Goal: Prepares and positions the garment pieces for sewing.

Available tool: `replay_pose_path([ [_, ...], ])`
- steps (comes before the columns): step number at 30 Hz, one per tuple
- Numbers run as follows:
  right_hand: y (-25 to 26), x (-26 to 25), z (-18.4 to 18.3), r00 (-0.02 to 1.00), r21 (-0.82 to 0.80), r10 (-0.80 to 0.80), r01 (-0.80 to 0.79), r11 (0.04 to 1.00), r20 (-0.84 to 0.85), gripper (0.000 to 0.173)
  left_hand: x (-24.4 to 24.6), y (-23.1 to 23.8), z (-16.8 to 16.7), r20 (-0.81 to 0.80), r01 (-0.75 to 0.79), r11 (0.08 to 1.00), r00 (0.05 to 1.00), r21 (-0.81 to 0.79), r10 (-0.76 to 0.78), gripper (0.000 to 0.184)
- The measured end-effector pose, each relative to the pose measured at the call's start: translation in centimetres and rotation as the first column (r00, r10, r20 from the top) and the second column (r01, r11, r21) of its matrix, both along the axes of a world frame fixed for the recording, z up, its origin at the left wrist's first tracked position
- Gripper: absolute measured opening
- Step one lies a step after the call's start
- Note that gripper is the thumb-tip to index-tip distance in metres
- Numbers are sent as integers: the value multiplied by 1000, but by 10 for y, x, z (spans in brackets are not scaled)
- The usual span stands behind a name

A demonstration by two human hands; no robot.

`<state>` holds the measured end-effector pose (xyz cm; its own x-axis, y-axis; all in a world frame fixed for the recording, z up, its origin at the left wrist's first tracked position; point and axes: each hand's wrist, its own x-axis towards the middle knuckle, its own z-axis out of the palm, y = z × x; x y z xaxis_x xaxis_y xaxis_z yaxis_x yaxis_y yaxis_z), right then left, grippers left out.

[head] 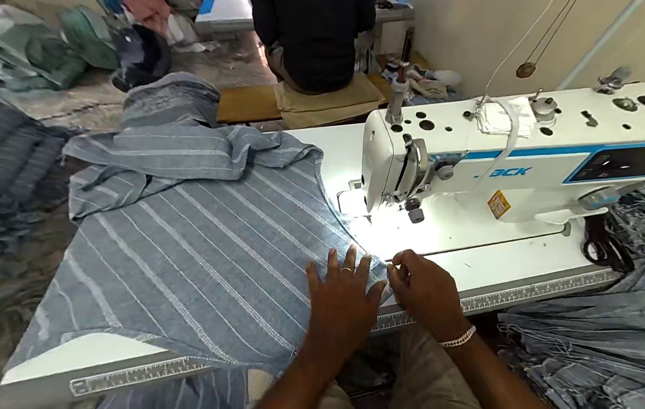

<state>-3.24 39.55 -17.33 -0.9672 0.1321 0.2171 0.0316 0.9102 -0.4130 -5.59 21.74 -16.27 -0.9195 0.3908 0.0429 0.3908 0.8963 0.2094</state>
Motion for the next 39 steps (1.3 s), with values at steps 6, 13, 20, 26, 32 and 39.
replay_pose_path([
  [6,4,0,-5,993,8,76,-76,997,-87,14,11,6,-17,12,-87,995,996,-43,87,87],
  [13,50,-33,19,801,-126,574,-560,819,170,28,14,27,0,39,-145,972,989,187,140,57],
  [20,69,-63,23,658,-145,725,-712,687,204,26,11,29,-14,-13,-128,970,991,208,134,42],
  [26,71,-46,4,698,-56,716,-715,697,-9,20,12,22,-23,-63,-42,958,996,282,62,41],
  [32,64,-47,14,732,-90,667,-662,744,141,28,10,22,-20,-47,-11,945,999,327,28,42],
  [39,60,-15,5,863,-135,506,-501,855,4,20,9,33,-17,-19,-149,965,987,217,157,41],
])
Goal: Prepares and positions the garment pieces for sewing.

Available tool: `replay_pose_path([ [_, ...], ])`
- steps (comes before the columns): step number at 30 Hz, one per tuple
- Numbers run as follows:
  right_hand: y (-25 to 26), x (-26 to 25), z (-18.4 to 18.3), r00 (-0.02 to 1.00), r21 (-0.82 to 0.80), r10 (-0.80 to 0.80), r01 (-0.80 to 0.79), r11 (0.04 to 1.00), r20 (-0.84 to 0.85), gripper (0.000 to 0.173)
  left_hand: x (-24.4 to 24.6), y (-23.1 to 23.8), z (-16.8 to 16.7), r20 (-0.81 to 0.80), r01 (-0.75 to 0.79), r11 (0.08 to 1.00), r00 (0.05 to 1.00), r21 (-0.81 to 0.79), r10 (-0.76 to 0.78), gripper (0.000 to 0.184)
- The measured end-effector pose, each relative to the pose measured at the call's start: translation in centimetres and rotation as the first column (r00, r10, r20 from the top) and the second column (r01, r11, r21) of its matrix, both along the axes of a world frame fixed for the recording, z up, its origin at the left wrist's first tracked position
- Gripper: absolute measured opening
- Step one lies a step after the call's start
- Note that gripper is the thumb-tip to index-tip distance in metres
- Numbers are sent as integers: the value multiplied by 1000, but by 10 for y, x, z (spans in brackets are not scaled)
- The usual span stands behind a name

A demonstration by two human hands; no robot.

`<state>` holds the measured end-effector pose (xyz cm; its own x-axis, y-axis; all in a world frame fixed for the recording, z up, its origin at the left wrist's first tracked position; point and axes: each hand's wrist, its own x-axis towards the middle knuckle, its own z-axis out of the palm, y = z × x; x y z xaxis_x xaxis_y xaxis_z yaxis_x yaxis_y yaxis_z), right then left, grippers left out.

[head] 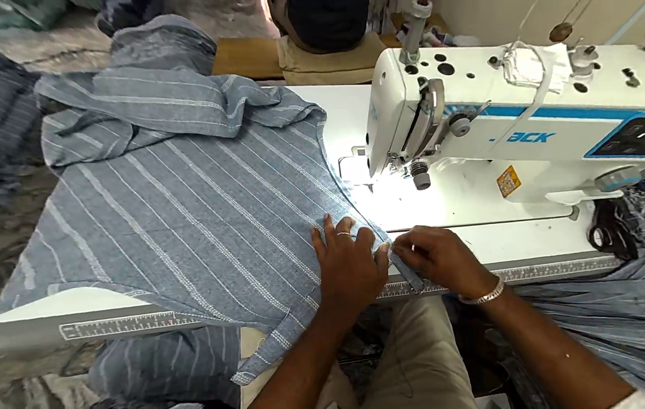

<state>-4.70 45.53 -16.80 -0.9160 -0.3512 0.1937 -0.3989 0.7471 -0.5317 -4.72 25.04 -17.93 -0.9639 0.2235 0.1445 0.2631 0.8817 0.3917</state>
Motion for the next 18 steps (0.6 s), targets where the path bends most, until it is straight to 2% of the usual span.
replay_pose_path([
  [3,-3,1,-2,998,87,-21,25,996,-51,26,-19,2,-4,42,14,985,999,-175,-7,64],
  [7,-14,-28,5,997,225,-69,76,971,-37,34,-87,-9,-1,85,157,968,986,-194,-143,60],
  [11,-26,-54,4,990,295,-134,139,945,-35,38,-144,-21,4,96,305,934,952,-184,-292,54],
  [16,-27,-58,5,990,316,-131,109,942,50,39,-158,-24,8,96,375,908,927,-186,-363,55],
  [18,-15,-48,25,973,309,-119,53,950,199,40,-160,-25,7,89,385,902,923,-194,-375,55],
])
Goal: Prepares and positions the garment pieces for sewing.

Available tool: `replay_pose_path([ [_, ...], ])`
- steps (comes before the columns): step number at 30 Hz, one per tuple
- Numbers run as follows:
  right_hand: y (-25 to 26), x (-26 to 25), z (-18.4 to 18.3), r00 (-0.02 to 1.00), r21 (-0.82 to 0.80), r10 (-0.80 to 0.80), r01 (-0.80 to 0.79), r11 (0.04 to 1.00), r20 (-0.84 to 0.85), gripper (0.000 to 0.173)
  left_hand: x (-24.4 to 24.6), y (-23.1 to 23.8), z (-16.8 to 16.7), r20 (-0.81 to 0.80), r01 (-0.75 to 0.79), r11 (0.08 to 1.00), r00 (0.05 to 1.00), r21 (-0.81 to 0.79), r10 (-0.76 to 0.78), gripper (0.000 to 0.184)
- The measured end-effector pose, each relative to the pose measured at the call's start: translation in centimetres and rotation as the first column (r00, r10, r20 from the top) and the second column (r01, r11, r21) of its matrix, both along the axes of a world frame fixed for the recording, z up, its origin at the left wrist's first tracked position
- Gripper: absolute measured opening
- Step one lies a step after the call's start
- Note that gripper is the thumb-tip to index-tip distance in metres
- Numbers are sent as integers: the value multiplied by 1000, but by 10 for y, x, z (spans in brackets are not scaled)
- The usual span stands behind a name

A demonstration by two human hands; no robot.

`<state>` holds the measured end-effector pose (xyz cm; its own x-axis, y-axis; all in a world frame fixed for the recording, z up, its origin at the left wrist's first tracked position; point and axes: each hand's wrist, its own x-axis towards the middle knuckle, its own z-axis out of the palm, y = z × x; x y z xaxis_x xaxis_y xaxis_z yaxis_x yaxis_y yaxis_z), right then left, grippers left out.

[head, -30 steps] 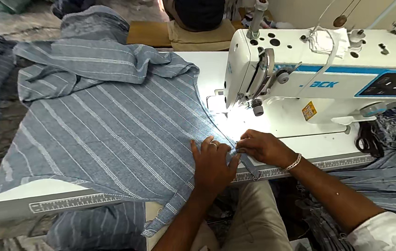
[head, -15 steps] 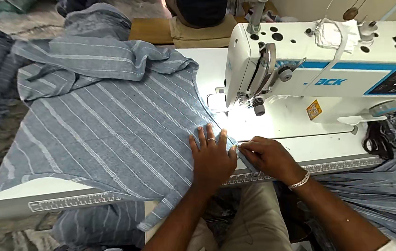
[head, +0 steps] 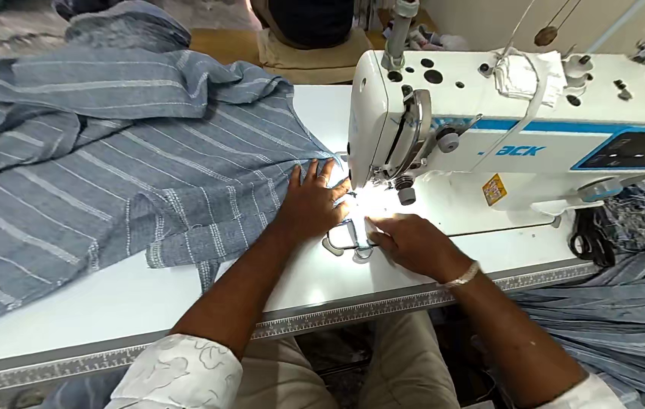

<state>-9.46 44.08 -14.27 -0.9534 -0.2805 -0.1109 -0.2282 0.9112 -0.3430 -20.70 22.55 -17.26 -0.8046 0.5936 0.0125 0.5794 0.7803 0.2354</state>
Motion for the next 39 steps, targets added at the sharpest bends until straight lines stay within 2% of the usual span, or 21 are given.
replay_pose_path([
  [1,13,11,17,997,-13,-56,57,998,57,40,-2,0,0,-5,9,1000,1000,-1,-9,56],
  [2,31,26,34,986,-32,-159,160,987,41,39,-3,-1,0,-6,15,1000,1000,0,-15,56],
  [3,52,43,48,957,-38,-285,283,958,-57,38,-4,-2,1,-6,21,1000,1000,-1,-21,56],
  [4,75,58,55,890,-5,-416,423,906,-185,40,-4,-3,1,-3,26,1000,1000,-1,-26,57],
  [5,97,69,57,819,70,-520,549,833,-240,47,-5,-4,2,4,31,1000,1000,-2,-31,57],
  [6,118,76,49,785,139,-578,613,778,-224,55,-6,-5,2,8,34,999,999,-2,-34,56],
  [7,134,81,39,785,192,-600,619,762,-152,62,-7,-5,2,6,36,999,999,-7,-36,56],
  [9,157,91,36,813,236,-579,575,783,-61,64,-8,-3,0,-9,45,999,999,1,-45,56],
  [13,165,101,73,801,103,-561,588,802,-207,62,-12,-4,-3,-33,-1,1000,999,11,1,56],
  [17,157,113,84,784,19,-570,592,806,-247,54,-17,0,2,-4,-67,998,998,-5,66,59],
  [20,138,122,82,744,-135,-614,601,787,-263,51,-18,3,1,8,-97,995,995,-7,97,61],
  [23,97,125,71,769,-300,-597,528,795,-229,48,-28,-13,17,84,-18,996,996,88,11,66],
  [25,63,122,54,827,-479,-553,448,755,-98,46,-35,-45,42,83,6,980,996,197,-23,50],
  [27,25,114,30,889,-666,-446,394,633,102,47,-39,-95,72,33,-92,969,996,231,86,38],
  [29,-17,105,8,899,-792,-272,434,429,345,48,-45,-164,79,20,-262,951,965,164,262,48],
  [32,-81,81,-7,795,-793,16,603,82,606,50,-54,-274,22,-1,-439,898,899,-8,439,86],
  [33,-101,72,-8,760,-762,93,647,-16,643,49,-46,-295,2,-18,-485,874,875,-29,484,97],
  [34,-120,64,-8,736,-733,150,675,-83,660,49,-36,-306,-12,-62,-522,853,852,-19,520,99],
  [36,-155,49,-4,714,-697,176,700,-157,677,48,-24,-312,-22,-93,-567,824,820,12,565,99],
  [39,-198,39,3,699,-681,148,715,-156,700,45,12,-292,-6,-41,-589,808,808,-19,588,102],
])
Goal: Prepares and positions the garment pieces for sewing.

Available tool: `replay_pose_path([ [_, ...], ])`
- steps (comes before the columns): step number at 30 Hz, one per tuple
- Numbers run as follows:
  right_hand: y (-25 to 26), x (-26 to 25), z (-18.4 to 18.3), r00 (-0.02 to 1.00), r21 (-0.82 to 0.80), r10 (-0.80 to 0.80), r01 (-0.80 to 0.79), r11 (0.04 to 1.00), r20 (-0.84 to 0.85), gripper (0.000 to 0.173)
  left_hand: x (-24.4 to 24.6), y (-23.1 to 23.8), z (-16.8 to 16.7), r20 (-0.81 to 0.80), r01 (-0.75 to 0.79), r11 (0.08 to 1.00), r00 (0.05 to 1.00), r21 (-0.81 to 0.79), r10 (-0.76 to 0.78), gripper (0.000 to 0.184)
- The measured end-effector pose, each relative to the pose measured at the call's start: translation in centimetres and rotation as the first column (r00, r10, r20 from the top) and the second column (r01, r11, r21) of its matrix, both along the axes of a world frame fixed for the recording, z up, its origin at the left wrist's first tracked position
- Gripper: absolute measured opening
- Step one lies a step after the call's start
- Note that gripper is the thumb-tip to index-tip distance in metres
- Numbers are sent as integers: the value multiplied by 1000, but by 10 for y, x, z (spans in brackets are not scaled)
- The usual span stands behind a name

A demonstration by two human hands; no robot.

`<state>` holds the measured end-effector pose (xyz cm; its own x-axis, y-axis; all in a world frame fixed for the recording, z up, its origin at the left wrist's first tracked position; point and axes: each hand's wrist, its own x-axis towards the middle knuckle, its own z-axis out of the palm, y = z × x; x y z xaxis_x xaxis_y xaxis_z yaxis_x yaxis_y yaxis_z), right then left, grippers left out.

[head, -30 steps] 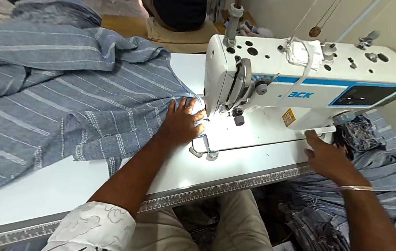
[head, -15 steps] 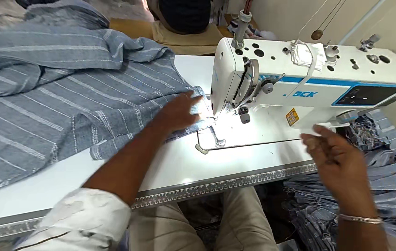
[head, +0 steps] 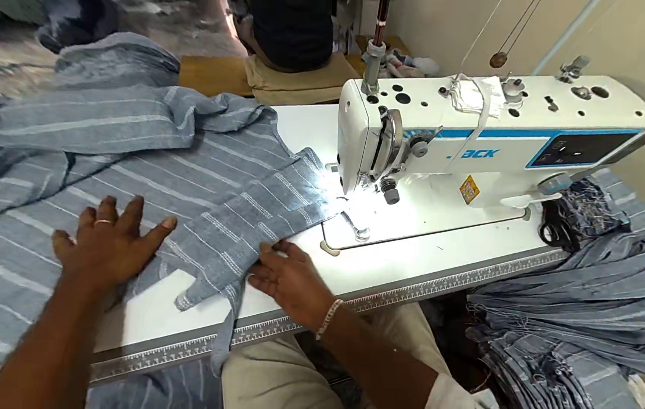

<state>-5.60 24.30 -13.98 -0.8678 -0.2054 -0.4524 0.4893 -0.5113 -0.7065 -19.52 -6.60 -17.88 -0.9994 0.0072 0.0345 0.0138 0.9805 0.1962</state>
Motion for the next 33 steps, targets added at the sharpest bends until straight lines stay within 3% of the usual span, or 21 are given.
replay_pose_path([
  [3,1,21,-4,999,-8,18,-19,1000,-26,34,53,1,2,-10,13,1000,1000,-15,-13,109],
  [7,78,96,-37,987,139,-3,25,990,-158,32,150,-2,12,55,52,998,997,29,-54,115],
  [9,104,121,-47,980,199,-22,62,978,-198,29,174,7,20,133,61,998,989,19,-63,118],
  [11,117,127,-50,973,272,-10,74,959,-229,26,168,25,28,162,51,997,985,64,-61,114],
  [13,123,128,-55,971,349,-6,91,933,-238,32,151,65,44,39,101,980,993,173,-110,76],
  [15,128,136,-63,976,402,-46,130,906,-211,38,145,143,73,-60,233,942,972,241,-225,43],
  [17,131,143,-65,978,516,-11,119,849,-207,32,144,229,89,-90,432,864,902,259,-423,35],
  [19,130,145,-62,963,646,23,163,746,-269,28,130,292,76,-85,561,802,827,204,-556,39],
  [20,130,146,-60,953,698,24,205,686,-302,27,118,310,62,-43,565,817,825,118,-564,44],
  [22,135,148,-58,938,768,40,256,587,-343,26,101,320,30,44,510,860,860,-32,-508,53],
  [24,143,151,-61,939,807,76,246,537,-336,28,99,317,15,84,479,874,877,-84,-472,57],
  [29,151,143,-65,930,852,132,249,460,-343,28,91,318,2,39,453,890,891,-55,-452,55],
  [33,152,118,-55,926,914,170,277,297,-336,24,63,319,3,35,443,895,896,-41,-442,53],
])
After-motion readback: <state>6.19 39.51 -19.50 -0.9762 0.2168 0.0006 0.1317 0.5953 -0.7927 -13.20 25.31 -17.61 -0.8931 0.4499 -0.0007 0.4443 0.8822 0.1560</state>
